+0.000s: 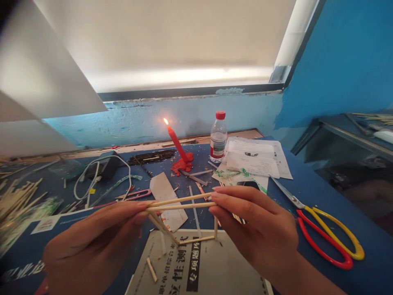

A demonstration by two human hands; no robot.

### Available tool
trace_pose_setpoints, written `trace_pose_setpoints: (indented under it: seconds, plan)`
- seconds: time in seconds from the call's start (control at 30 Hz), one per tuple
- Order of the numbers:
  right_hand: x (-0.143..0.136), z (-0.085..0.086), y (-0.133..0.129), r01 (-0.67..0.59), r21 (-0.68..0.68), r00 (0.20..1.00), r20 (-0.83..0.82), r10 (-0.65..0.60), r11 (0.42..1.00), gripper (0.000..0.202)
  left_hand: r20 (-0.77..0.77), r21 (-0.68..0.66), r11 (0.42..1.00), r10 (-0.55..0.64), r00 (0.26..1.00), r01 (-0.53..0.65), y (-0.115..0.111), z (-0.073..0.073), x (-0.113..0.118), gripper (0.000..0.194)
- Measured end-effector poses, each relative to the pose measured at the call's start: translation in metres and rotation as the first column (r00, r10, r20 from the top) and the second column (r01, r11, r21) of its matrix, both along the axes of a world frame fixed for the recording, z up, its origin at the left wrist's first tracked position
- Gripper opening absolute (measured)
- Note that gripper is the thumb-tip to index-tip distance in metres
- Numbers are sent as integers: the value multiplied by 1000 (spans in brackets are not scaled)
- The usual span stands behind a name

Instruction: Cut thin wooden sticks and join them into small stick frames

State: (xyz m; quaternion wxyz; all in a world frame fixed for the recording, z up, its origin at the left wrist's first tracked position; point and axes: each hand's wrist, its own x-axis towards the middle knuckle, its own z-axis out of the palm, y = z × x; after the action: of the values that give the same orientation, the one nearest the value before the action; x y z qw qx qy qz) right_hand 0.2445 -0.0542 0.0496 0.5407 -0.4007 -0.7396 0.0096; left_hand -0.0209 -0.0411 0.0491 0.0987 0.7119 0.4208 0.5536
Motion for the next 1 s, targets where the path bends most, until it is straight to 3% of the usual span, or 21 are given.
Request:
trace_pose_setpoints:
  seconds: [0.33, 0.63, 1.0]
  plan:
    - [-1, 1, 2, -51, -60, 988, -149, 41, 997, 35, 17, -33, 999, -18, 1000, 19, -3, 5, 3, 31]
    - [-3, -2, 6, -119, -80, 968, -230, 98, 990, 40, 8, -37, 999, 32, 999, -31, -5, 3, 2, 27]
    - [0, 2, 8, -93, -27, 986, -142, 88, 995, 41, 16, -51, 998, 30, 999, -29, -2, 3, 3, 28]
